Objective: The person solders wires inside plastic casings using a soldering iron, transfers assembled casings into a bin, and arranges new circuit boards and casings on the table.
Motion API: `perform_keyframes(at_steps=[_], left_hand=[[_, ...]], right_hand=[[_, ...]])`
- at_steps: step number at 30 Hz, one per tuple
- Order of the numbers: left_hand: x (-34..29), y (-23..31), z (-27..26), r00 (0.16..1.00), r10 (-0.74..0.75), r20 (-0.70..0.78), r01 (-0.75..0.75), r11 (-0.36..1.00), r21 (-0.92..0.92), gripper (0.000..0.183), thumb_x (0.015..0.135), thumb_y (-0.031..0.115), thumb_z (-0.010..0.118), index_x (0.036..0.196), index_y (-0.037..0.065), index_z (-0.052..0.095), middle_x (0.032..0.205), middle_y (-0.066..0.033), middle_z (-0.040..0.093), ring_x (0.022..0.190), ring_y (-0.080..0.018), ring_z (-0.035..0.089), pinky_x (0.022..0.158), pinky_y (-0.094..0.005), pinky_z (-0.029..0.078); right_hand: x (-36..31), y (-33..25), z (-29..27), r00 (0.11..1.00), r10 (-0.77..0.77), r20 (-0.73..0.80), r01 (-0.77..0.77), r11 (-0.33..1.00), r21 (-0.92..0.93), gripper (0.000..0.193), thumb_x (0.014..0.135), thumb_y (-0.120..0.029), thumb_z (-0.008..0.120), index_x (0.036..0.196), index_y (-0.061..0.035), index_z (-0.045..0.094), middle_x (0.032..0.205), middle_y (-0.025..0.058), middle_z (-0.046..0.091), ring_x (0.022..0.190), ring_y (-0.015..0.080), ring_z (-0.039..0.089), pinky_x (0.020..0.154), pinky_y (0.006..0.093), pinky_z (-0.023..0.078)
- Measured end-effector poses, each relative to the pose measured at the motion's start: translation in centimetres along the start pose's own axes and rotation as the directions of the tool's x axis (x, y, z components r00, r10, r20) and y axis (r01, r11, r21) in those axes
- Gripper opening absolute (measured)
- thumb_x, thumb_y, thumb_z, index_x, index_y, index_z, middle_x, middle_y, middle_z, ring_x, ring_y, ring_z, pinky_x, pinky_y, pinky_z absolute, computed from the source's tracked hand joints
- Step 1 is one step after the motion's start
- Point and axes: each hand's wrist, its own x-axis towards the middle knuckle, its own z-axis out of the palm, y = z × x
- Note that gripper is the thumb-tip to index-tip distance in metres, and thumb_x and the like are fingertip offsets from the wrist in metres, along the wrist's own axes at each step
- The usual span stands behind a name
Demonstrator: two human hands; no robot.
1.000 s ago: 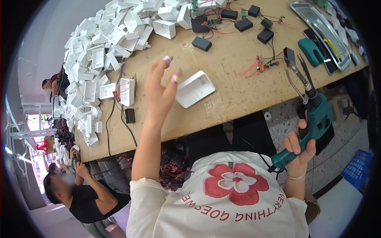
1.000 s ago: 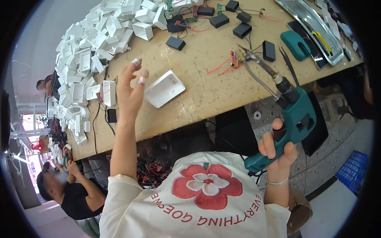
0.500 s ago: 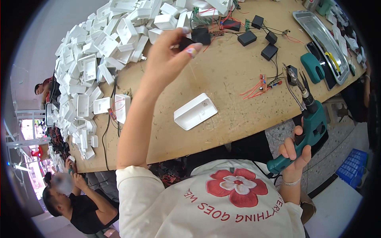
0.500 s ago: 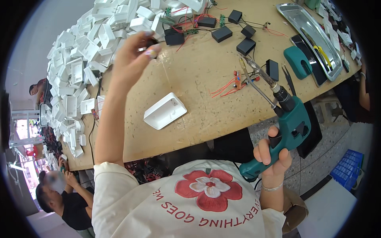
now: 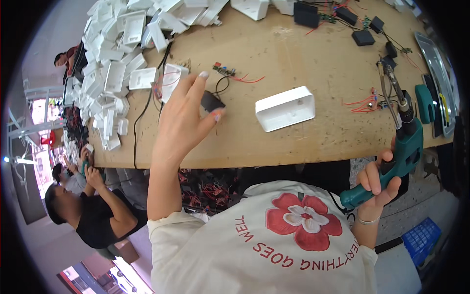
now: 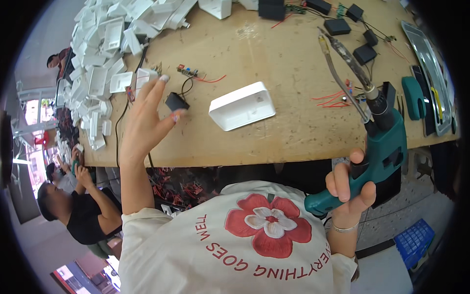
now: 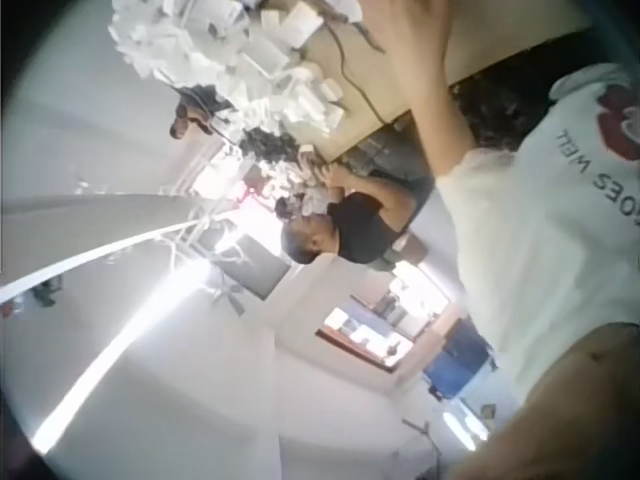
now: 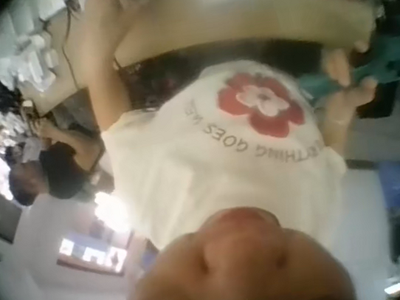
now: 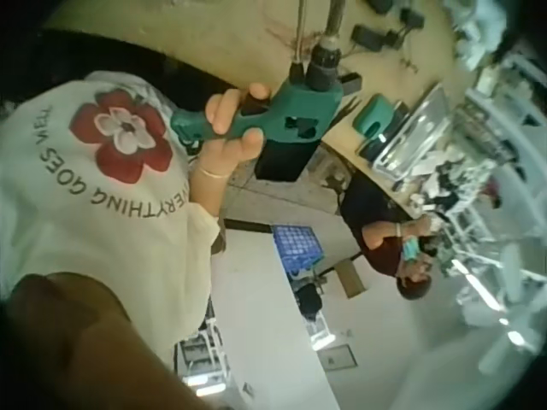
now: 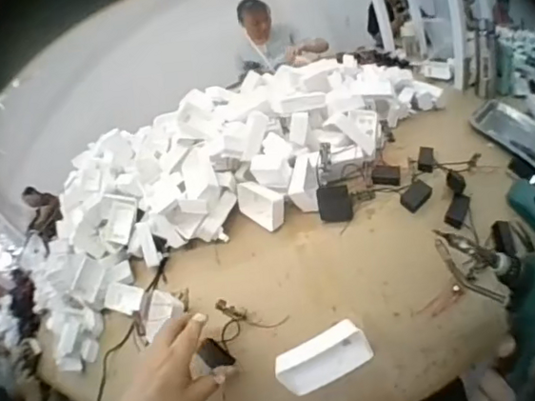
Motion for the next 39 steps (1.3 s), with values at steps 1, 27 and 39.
perform_keyframes(at_steps=[1, 27, 39], left_hand=[[0.6, 0.3, -0.1, 0.995, 0.057, -0.086, -0.061, 0.997, -0.051, 0.060, 0.067, 0.016, 0.070, 0.120, 0.000, 0.046, 0.116, -0.0182, 0.050, 0.102, -0.0339, 0.051, 0.082, -0.0382, 0.044], [1.2, -1.2, 4.8, 0.974, -0.158, -0.163, -0.107, 0.313, -0.944, 0.017, 0.079, 0.003, 0.063, 0.095, 0.001, 0.058, 0.089, -0.0028, 0.059, 0.080, -0.0102, 0.054, 0.072, -0.0225, 0.044], [0.8, -1.1, 5.4, 0.996, -0.084, -0.029, -0.049, -0.255, -0.966, 0.024, 0.081, 0.003, 0.060, 0.104, 0.000, 0.056, 0.091, -0.0039, 0.058, 0.081, -0.0116, 0.057, 0.075, -0.0256, 0.048]], right_hand=[[0.2, 0.1, 0.2, 1.000, 0.011, 0.001, -0.011, 1.000, 0.001, 0.081, 0.082, -0.018, 0.064, 0.141, -0.0091, 0.009, 0.121, 0.0091, 0.051, 0.056, 0.0139, 0.050, 0.054, 0.0280, 0.042], [5.0, 8.3, 8.1, 0.946, 0.309, 0.093, -0.297, 0.947, -0.123, 0.085, 0.080, -0.029, 0.066, 0.143, -0.0187, 0.010, 0.144, 0.0265, 0.004, 0.111, 0.0254, 0.049, 0.068, 0.0275, 0.055], [6.9, 14.3, 9.5, 0.939, 0.330, 0.101, -0.302, 0.928, -0.218, 0.092, 0.074, -0.039, 0.070, 0.141, -0.0088, 0.014, 0.144, 0.0178, 0.018, 0.123, 0.0311, 0.039, 0.088, 0.0335, 0.049]])
